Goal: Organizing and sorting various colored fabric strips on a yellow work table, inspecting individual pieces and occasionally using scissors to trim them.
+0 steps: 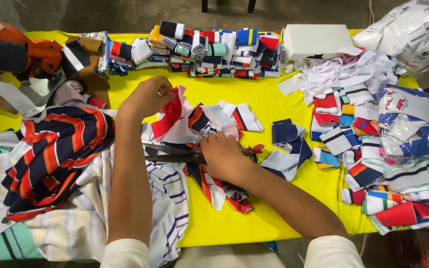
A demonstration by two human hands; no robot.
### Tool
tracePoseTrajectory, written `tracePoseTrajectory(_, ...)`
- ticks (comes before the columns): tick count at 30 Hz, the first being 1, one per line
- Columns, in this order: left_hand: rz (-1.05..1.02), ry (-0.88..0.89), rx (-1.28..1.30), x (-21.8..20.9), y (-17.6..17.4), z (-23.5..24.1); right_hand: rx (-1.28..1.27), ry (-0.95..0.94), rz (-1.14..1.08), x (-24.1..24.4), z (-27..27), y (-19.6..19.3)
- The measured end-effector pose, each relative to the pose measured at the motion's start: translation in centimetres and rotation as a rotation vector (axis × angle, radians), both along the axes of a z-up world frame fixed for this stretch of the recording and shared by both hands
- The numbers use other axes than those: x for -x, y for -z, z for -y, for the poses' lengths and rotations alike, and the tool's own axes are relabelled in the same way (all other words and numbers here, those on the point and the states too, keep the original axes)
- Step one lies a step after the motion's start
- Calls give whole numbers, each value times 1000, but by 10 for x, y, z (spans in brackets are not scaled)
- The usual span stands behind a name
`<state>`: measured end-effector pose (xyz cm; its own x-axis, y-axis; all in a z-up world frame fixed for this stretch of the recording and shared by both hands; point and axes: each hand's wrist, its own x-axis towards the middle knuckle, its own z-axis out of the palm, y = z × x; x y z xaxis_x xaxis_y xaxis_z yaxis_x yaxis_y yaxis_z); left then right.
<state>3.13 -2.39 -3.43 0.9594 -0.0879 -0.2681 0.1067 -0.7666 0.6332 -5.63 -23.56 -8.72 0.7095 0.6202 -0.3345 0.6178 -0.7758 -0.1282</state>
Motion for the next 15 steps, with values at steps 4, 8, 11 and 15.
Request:
tracePoseTrajectory(4,-70,-54,-46,-4,12,-18,18,-88,44,1,14,16)
tracePoseTrajectory(8,-121,-95,-37,-1,8,-28,-141,-7,-110,-6,49,-14)
tracePoseTrajectory(11,-119,-107,-36,2,-1,-27,-241,144,-282,-5,80,-59)
tracePoseTrajectory(15,-170,-85,-116,21,-12,-7,-260,385,-406,-7,126,-85)
